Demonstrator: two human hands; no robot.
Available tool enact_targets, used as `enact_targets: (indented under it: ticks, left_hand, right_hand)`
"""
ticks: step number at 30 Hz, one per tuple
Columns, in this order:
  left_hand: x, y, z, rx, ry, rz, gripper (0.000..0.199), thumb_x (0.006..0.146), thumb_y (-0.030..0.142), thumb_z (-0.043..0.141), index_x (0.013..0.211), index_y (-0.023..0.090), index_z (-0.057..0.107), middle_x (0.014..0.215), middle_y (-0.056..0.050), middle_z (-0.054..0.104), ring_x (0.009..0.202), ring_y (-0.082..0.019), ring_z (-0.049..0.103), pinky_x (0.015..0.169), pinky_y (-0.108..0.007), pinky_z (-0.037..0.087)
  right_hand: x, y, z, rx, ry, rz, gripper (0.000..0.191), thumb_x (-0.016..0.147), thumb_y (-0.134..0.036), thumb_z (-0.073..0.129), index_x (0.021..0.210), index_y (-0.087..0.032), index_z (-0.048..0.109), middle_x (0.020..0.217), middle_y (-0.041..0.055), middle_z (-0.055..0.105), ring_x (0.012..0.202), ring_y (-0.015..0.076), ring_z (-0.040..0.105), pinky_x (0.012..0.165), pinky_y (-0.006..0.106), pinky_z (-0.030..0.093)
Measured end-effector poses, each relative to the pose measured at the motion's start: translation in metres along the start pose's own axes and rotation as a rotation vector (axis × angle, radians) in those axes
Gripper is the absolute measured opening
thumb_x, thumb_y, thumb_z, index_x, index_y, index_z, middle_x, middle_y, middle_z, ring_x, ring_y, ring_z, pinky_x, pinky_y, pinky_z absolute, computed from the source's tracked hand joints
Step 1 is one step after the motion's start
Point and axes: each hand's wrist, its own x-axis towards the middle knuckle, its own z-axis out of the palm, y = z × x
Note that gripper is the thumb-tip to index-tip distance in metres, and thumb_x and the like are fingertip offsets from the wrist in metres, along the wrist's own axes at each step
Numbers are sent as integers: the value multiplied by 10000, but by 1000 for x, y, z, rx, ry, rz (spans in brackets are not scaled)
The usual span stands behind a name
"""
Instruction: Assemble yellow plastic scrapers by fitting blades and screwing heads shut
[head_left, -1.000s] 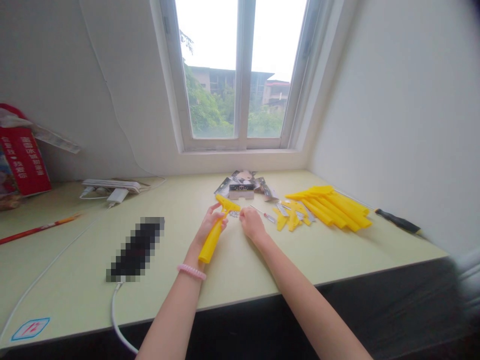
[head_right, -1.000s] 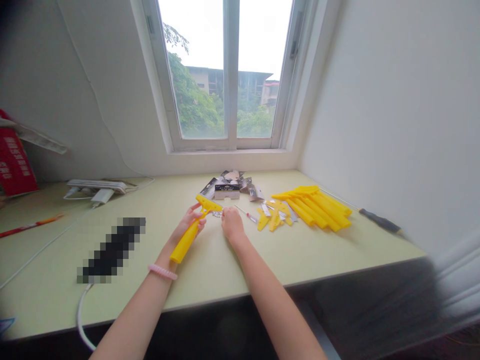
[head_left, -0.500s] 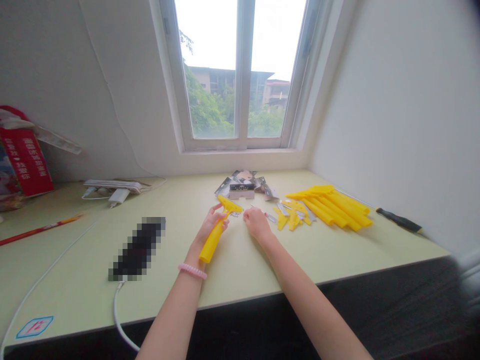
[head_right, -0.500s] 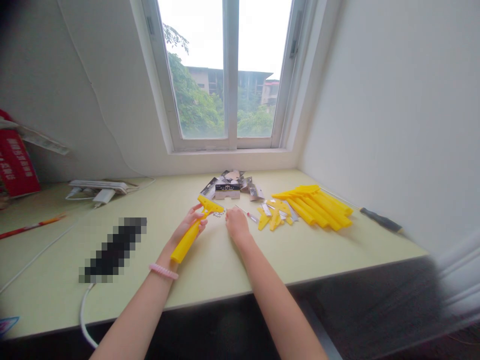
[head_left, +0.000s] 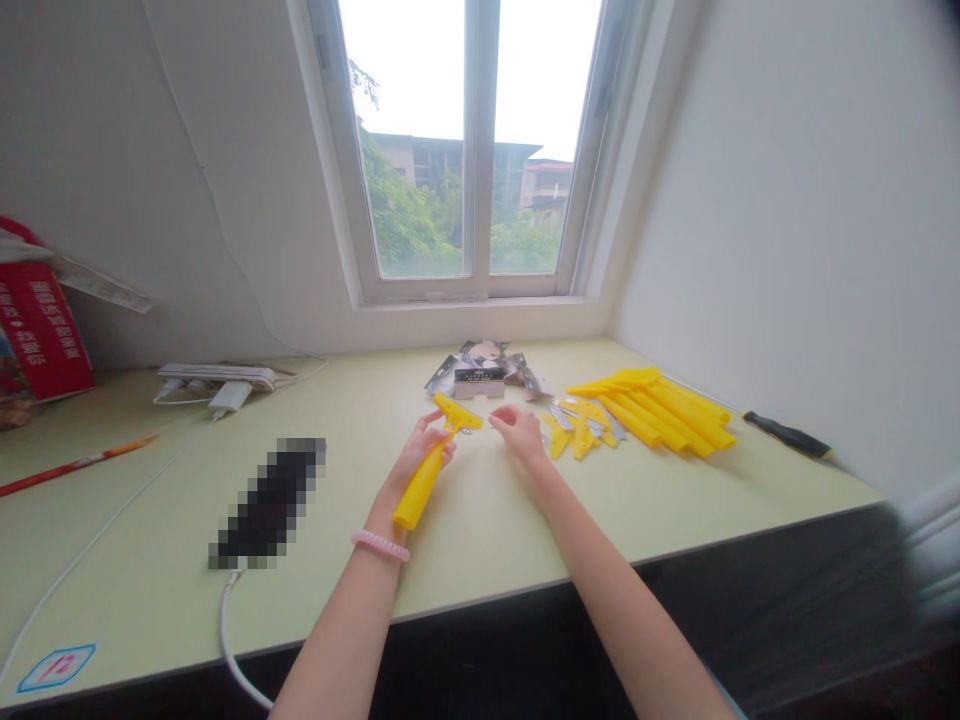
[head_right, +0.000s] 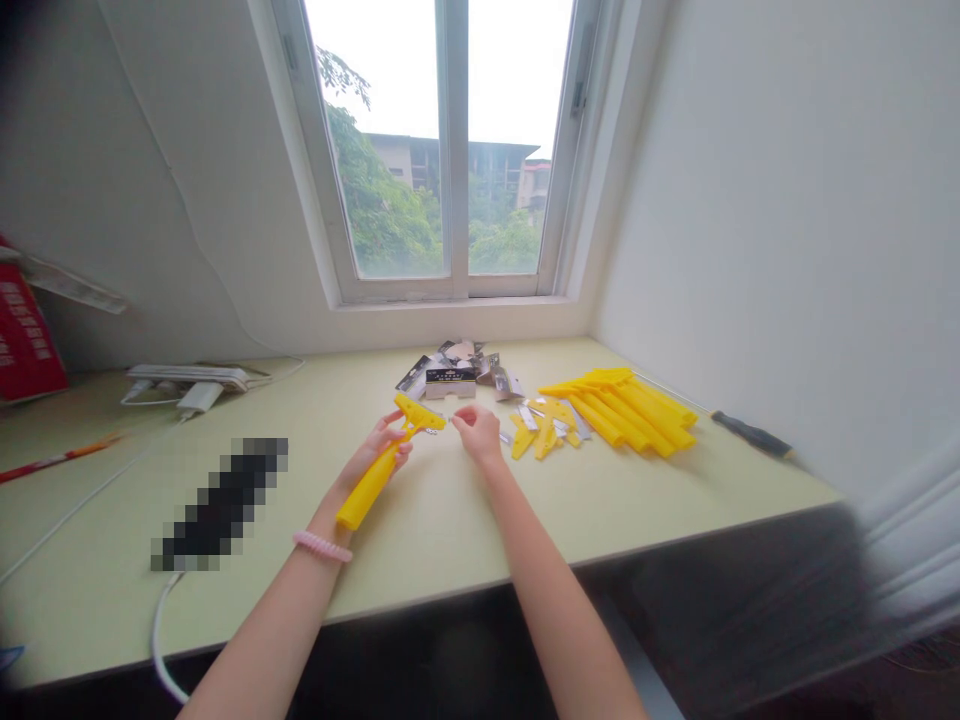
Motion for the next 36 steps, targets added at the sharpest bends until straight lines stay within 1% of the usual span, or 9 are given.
enact_targets:
  ticks: [4, 8, 10, 15, 17, 21, 24, 31, 36]
  left_hand:
    - [0, -2, 2, 10, -34, -27, 528, 673, 104, 575, 1163, 191, 398, 788, -33, 566, 492, -40, 479, 467, -155, 374]
    - [-1, -4, 6, 68, -49, -65, 521, 665, 94, 569, 1158, 172, 421, 749, -30, 567, 491, -52, 495, 483, -171, 384]
    - [-2, -5, 7, 89, -56, -73, 520, 663, 97, 574, 1159, 171, 433, 746, -28, 567, 488, -54, 497, 483, -177, 383]
    - [-1, -7, 6, 113, -95, -76, 512, 671, 109, 570, 1162, 180, 440, 752, -23, 567, 495, -54, 503, 492, -177, 382]
    - [-1, -7, 6, 128, -107, -76, 510, 676, 110, 559, 1166, 176, 433, 736, -20, 564, 500, -56, 506, 505, -179, 386]
    - [-2, -7, 7, 151, -100, -77, 516, 672, 116, 561, 1170, 166, 432, 700, -11, 552, 499, -62, 508, 512, -185, 385]
    - [-1, -7, 8, 138, -100, -80, 526, 655, 115, 576, 1161, 163, 440, 703, -12, 554, 496, -62, 506, 513, -187, 381]
    - [-1, -7, 7, 153, -115, -76, 520, 649, 122, 588, 1146, 168, 444, 708, -14, 562, 502, -69, 515, 514, -192, 374]
    - [-2, -6, 9, 166, -107, -84, 525, 662, 111, 551, 1167, 163, 415, 698, -13, 561, 493, -66, 506, 517, -190, 375]
  right_hand:
    - [-2, -8, 4, 308, -65, -40, 197, 651, -329, 609, 755, -166, 648, 810, 45, 658, 735, 162, 575, 681, 285, 449]
    - [-9, -16, 8, 459, -211, -28, 221, 637, -358, 632, 763, -178, 654, 832, 35, 634, 781, 169, 573, 689, 285, 456]
    - [-11, -18, 8, 501, -243, -3, 237, 633, -372, 640, 774, -182, 653, 831, 31, 625, 773, 170, 578, 673, 284, 461]
    - [-10, -16, 8, 447, -227, -9, 251, 632, -381, 655, 785, -182, 671, 777, 22, 601, 726, 157, 561, 660, 285, 456]
    - [-9, -14, 9, 447, -227, -23, 252, 635, -378, 657, 791, -181, 677, 790, 26, 599, 728, 154, 553, 658, 283, 456]
    - [-9, -12, 10, 456, -221, -32, 244, 640, -374, 655, 789, -183, 684, 812, 30, 593, 726, 149, 542, 642, 273, 456]
    - [-9, -13, 9, 465, -203, -26, 236, 611, -367, 674, 766, -190, 690, 798, 20, 580, 706, 139, 532, 616, 260, 453]
    - [-12, -21, 6, 502, -194, 65, 244, 536, -363, 717, 696, -184, 671, 566, -42, 471, 561, 113, 508, 537, 246, 427]
    - [-13, -24, 4, 507, -199, 91, 240, 550, -360, 709, 693, -174, 655, 514, -50, 484, 522, 114, 523, 560, 261, 435]
